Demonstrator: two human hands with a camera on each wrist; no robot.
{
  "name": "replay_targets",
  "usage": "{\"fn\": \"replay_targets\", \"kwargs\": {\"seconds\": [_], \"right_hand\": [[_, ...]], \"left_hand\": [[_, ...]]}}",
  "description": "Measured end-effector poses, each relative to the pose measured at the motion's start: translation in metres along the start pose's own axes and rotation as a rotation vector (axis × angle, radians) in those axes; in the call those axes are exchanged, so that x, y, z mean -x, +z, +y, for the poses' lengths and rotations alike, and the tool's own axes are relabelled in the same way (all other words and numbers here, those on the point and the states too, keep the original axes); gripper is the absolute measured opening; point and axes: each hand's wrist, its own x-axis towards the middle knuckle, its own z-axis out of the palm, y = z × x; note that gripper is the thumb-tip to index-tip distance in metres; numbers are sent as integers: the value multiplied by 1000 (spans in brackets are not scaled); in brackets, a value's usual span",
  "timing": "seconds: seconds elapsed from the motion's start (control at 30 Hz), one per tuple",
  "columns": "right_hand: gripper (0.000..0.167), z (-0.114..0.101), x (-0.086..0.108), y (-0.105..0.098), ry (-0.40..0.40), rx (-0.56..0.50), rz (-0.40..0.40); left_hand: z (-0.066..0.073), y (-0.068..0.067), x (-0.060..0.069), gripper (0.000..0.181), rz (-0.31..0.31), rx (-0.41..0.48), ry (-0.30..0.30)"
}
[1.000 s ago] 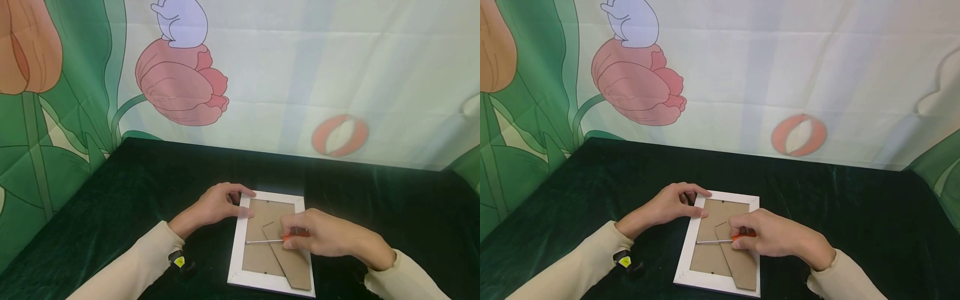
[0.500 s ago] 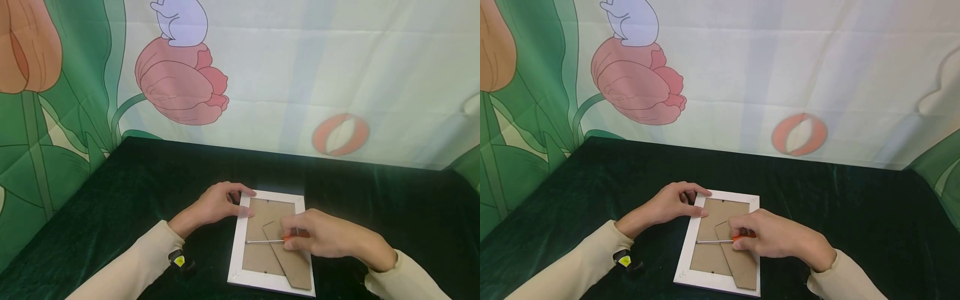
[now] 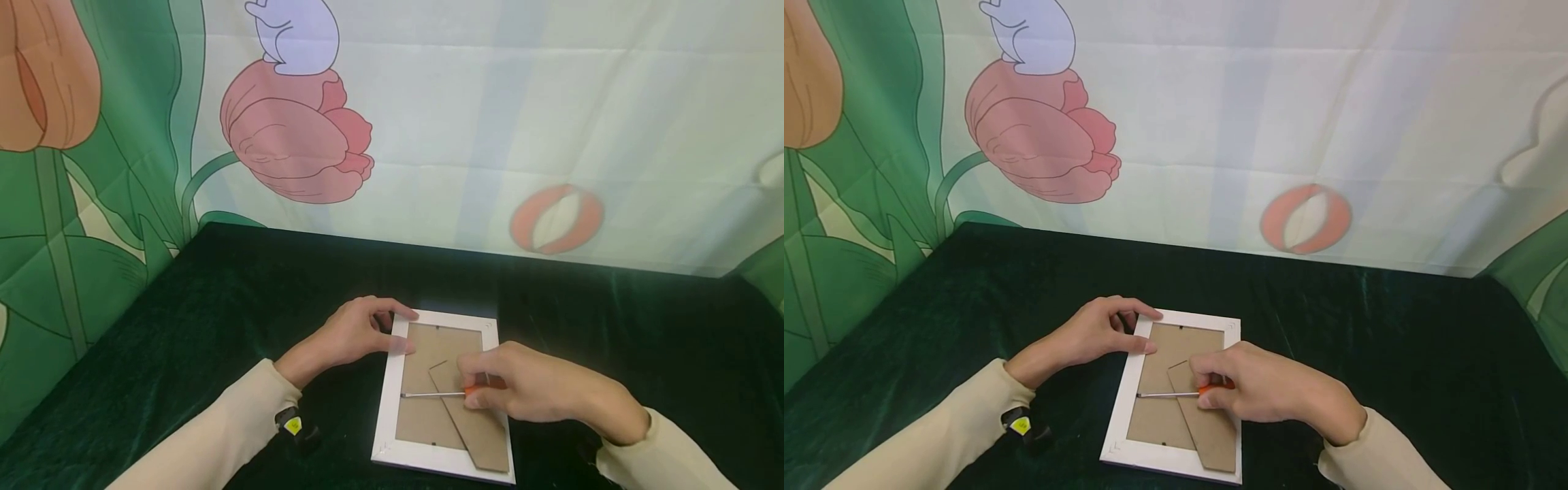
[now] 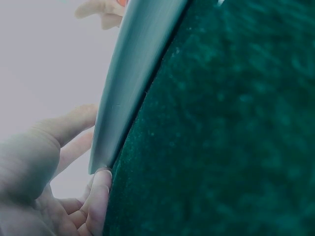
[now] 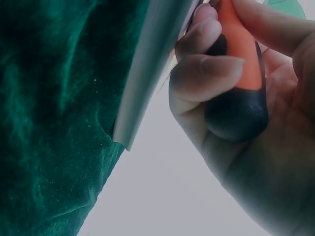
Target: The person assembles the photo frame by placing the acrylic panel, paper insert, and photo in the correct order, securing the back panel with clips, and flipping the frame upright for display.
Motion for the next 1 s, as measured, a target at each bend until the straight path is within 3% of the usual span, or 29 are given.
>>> {"fn": "replay_targets", "kwargs": {"seconds": [0.77,1.0], "right_hand": [[15,-3,1,0,38,29,3],[12,1,2,1,26,-17,-8]], "left_hand": [[1,-1,-1,43,1,8,5],[1,0,1,43,0,8,-17]]}}
